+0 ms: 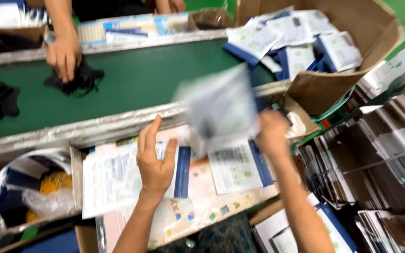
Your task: Manually packing fabric face masks into individual plastic sleeves on an assembly line.
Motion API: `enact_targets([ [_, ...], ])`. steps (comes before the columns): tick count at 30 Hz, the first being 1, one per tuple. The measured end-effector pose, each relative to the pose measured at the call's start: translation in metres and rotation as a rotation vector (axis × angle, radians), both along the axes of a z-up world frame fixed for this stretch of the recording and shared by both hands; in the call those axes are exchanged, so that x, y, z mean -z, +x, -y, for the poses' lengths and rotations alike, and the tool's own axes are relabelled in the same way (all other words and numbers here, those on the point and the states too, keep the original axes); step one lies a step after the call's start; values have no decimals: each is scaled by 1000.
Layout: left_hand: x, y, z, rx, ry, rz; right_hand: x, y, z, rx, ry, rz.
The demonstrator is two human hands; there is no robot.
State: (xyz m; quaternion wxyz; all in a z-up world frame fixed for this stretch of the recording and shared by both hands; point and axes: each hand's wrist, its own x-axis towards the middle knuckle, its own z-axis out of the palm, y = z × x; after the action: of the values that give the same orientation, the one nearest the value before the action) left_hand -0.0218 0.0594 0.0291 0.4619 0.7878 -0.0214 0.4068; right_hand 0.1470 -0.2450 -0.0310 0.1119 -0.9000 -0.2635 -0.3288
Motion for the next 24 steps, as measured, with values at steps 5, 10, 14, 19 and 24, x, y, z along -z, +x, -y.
enact_targets([
  [5,68,-13,27,101,84,-168,-83,-1,7,-600,1309,-595],
  [10,108,-26,71,277,292,-336,35,-39,2,-349,338,-502],
  [14,111,-38,76,328,-83,-440,86,-109,-45,-196,-119,-533],
  [19,130,-41,39,232,51,-479,127,-120,-59,-93,-195,-502],
  [24,161,-47,-20,-165,636,-551,98,-116,-103,-182,402,-937],
])
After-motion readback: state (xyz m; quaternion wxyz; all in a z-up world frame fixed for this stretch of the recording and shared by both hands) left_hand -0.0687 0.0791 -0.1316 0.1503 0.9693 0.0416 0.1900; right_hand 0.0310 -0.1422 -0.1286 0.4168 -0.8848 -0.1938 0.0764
